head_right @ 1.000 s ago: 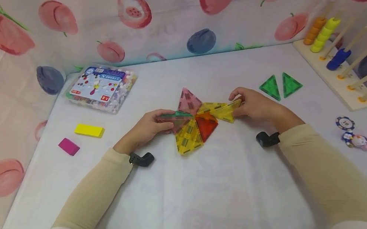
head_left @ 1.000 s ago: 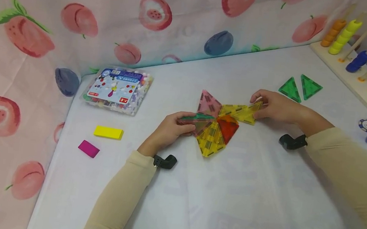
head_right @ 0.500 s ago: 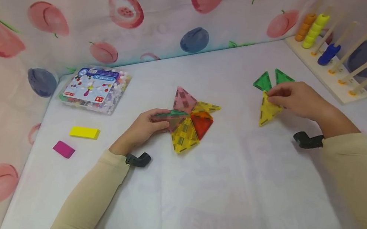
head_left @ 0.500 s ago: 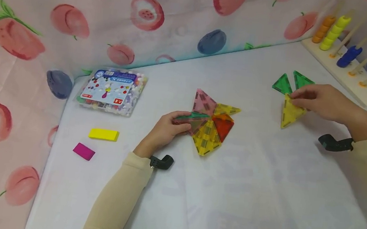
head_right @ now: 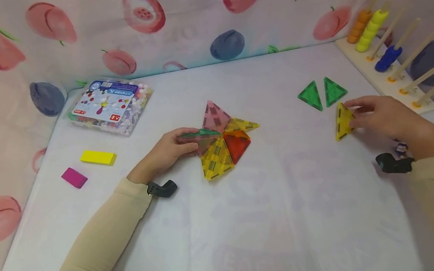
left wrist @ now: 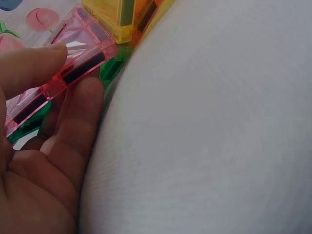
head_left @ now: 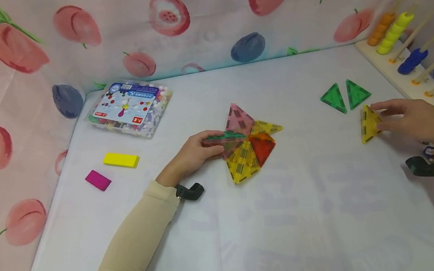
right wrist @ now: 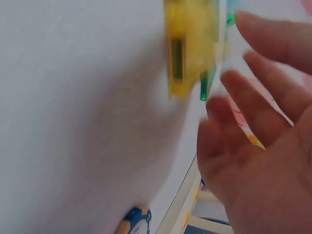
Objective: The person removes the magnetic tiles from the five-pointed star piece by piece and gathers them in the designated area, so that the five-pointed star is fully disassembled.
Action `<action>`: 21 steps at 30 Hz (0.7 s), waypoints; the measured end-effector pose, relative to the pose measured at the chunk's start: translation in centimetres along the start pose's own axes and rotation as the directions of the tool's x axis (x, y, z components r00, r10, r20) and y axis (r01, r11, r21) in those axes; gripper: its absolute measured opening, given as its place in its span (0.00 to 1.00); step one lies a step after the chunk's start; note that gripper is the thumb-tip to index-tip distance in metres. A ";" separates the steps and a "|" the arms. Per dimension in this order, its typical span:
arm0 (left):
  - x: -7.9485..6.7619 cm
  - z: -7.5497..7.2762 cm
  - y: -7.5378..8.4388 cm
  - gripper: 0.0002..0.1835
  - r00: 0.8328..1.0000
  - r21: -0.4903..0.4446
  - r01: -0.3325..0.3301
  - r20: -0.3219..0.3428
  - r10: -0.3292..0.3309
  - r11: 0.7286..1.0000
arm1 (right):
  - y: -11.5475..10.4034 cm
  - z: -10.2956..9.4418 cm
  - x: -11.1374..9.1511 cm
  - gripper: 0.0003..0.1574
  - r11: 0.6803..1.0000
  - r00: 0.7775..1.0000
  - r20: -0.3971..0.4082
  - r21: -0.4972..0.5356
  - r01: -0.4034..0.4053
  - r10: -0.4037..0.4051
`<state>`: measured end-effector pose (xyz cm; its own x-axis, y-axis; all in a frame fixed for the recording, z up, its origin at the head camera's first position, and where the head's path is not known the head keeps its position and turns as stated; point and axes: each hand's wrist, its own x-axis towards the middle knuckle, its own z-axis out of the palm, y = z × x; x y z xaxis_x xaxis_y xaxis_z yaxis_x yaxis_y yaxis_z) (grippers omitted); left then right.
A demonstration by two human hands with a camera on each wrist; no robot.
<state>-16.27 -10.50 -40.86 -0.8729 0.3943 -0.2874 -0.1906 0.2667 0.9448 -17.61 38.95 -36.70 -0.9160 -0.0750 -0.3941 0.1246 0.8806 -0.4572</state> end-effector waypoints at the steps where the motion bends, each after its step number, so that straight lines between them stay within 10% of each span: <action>1: 0.0 0.0 0.0 0.22 1.000 0.004 0.000 0.000 0.000 1.000 | 0.1 -0.1 0.0 0.51 1.000 1.000 -0.016 -0.013 -0.014 0.013; 21: 0.2 -0.1 -0.1 0.24 1.000 0.042 0.025 0.001 -0.025 0.999 | -0.9 0.9 0.6 0.62 0.984 0.996 0.071 -0.166 0.063 -0.052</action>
<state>-16.51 -10.50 -40.97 -0.8672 0.3889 -0.3111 -0.1933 0.3128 0.9299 -17.96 37.65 -37.26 -0.8919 -0.1532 -0.4256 0.0021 0.9395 -0.3426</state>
